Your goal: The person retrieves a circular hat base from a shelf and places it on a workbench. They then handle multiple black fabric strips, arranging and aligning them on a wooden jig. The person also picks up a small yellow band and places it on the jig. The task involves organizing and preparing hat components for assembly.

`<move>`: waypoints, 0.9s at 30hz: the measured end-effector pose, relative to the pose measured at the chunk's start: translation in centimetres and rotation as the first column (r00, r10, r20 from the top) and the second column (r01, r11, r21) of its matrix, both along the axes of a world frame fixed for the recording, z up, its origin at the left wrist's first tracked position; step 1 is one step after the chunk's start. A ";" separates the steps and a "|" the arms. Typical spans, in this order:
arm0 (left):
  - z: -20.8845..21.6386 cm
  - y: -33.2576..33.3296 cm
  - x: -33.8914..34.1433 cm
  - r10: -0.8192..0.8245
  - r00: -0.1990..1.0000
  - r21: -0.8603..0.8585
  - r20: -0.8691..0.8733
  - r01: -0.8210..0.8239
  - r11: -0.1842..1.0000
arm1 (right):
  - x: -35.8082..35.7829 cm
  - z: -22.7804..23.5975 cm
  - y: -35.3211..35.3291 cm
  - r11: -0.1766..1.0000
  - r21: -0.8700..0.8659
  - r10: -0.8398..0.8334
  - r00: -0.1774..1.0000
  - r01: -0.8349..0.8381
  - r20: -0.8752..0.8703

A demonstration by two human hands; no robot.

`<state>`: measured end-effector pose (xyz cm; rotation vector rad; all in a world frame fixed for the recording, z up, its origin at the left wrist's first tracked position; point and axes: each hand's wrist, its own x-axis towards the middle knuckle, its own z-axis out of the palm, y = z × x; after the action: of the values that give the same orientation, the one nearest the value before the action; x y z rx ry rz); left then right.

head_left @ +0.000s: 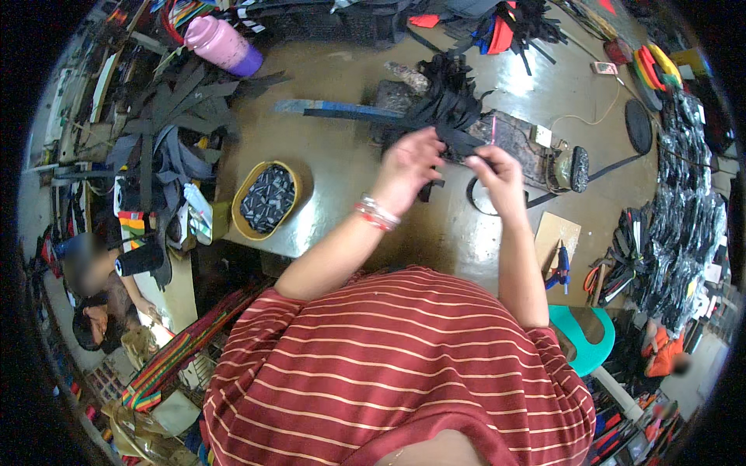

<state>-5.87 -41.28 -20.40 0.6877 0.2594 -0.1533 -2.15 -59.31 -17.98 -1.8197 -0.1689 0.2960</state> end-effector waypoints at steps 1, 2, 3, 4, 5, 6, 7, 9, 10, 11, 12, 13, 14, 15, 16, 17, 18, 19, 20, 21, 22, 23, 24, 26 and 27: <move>0.7 -1.1 0.1 -0.071 0.996 -0.007 -0.056 0.071 0.997 | -0.3 0.3 1.7 0.993 0.036 0.110 0.994 -0.110 0.022; 0.9 -1.3 0.2 0.082 0.996 0.032 -0.034 -0.081 0.996 | -0.5 0.9 2.5 0.994 -0.065 0.087 0.996 -0.085 0.030; 0.8 -0.9 0.5 0.185 0.982 0.060 -0.037 -0.183 0.981 | -0.6 1.3 2.8 0.986 -0.129 0.112 0.991 -0.101 0.077; 0.1 0.4 1.2 0.349 0.936 0.039 -0.053 -0.347 0.937 | -0.5 2.0 2.1 0.944 -0.305 0.166 0.981 -0.129 0.098; -0.9 2.5 1.9 0.456 0.881 0.059 -0.125 -0.453 0.890 | -0.2 2.8 0.5 0.865 -0.475 0.238 0.966 -0.162 0.104; -2.2 5.2 2.6 0.496 0.847 0.082 -0.191 -0.490 0.868 | 0.2 3.2 -1.0 0.795 -0.574 0.250 0.968 -0.197 0.014; -3.6 7.9 3.1 0.538 0.797 0.198 -0.273 -0.501 0.843 | 0.8 3.6 -2.9 0.772 -0.582 0.278 0.959 -0.257 -0.054; -6.4 11.5 3.9 0.655 0.687 0.410 -0.315 -0.524 0.746 | 2.0 3.5 -5.9 0.782 -0.603 0.215 0.976 -0.158 0.024; -7.8 12.2 4.5 0.667 0.675 0.376 -0.316 -0.557 0.741 | 3.4 3.0 -7.0 0.770 -0.614 0.232 0.973 -0.171 0.019; -8.8 12.9 4.8 0.688 0.655 0.352 -0.313 -0.593 0.724 | 4.7 2.5 -7.9 0.763 -0.627 0.230 0.972 -0.156 0.039; -9.6 13.2 5.1 0.683 0.648 0.326 -0.337 -0.600 0.731 | 6.0 1.5 -8.4 0.749 -0.650 0.169 0.986 -0.128 0.001; -10.2 13.2 5.2 0.671 0.657 0.286 -0.344 -0.607 0.742 | 7.4 0.4 -8.9 0.759 -0.641 0.134 0.991 -0.111 -0.012; -10.6 13.2 5.4 0.631 0.691 0.224 -0.353 -0.592 0.774 | 8.8 -0.9 -9.2 0.750 -0.656 0.109 0.994 -0.088 -0.009; -10.9 13.0 5.4 0.657 0.667 0.227 -0.352 -0.620 0.751 | 9.8 -2.5 -9.4 0.767 -0.637 0.112 0.994 -0.076 0.017; -11.0 13.1 5.5 0.655 0.668 0.209 -0.353 -0.626 0.751 | 10.6 -4.2 -9.5 0.781 -0.622 0.109 0.993 -0.060 0.041; -11.1 13.2 5.5 0.664 0.655 0.202 -0.362 -0.640 0.741 | 11.3 -5.9 -9.6 0.782 -0.619 0.064 0.997 -0.072 -0.036; -11.3 13.4 5.5 0.651 0.667 0.176 -0.363 -0.636 0.751 | 11.4 -7.2 -10.0 0.838 -0.533 0.114 0.993 -0.115 -0.036; -11.5 13.8 5.5 0.634 0.679 0.178 -0.370 -0.618 0.766 | 11.4 -8.5 -10.2 0.852 -0.506 0.111 0.991 -0.135 -0.079; -11.7 14.0 5.5 0.601 0.699 0.159 -0.388 -0.591 0.791 | 11.1 -9.5 -10.5 0.855 -0.502 0.102 0.992 -0.128 -0.080; -11.9 14.4 5.5 0.592 0.712 0.150 -0.378 -0.583 0.798 | 10.8 -10.2 -10.6 0.853 -0.508 0.088 0.992 -0.121 -0.089; -12.2 14.6 5.5 0.579 0.707 0.154 -0.405 -0.571 0.806 | 10.2 -10.6 -10.8 0.879 -0.467 0.089 0.995 -0.100 -0.046; -12.4 14.9 5.6 0.577 0.703 0.161 -0.415 -0.567 0.808 | 9.8 -10.8 -10.9 0.866 -0.489 0.075 0.995 -0.101 -0.073; -12.4 15.1 5.7 0.561 0.715 0.152 -0.417 -0.554 0.819 | 9.3 -10.7 -10.9 0.857 -0.506 0.069 0.994 -0.103 -0.087; -12.3 15.3 5.9 0.563 0.699 0.146 -0.442 -0.563 0.814 | 8.4 -9.9 -10.8 0.849 -0.522 0.038 0.994 -0.085 -0.100; -12.2 15.2 5.9 0.546 0.707 0.120 -0.449 -0.558 0.821 | 7.9 -9.3 -10.8 0.862 -0.505 -0.001 0.997 -0.035 -0.072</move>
<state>0.05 -26.10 -32.57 0.5110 0.9220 0.2670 5.72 -70.11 -27.33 -2.3290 -0.0585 0.4477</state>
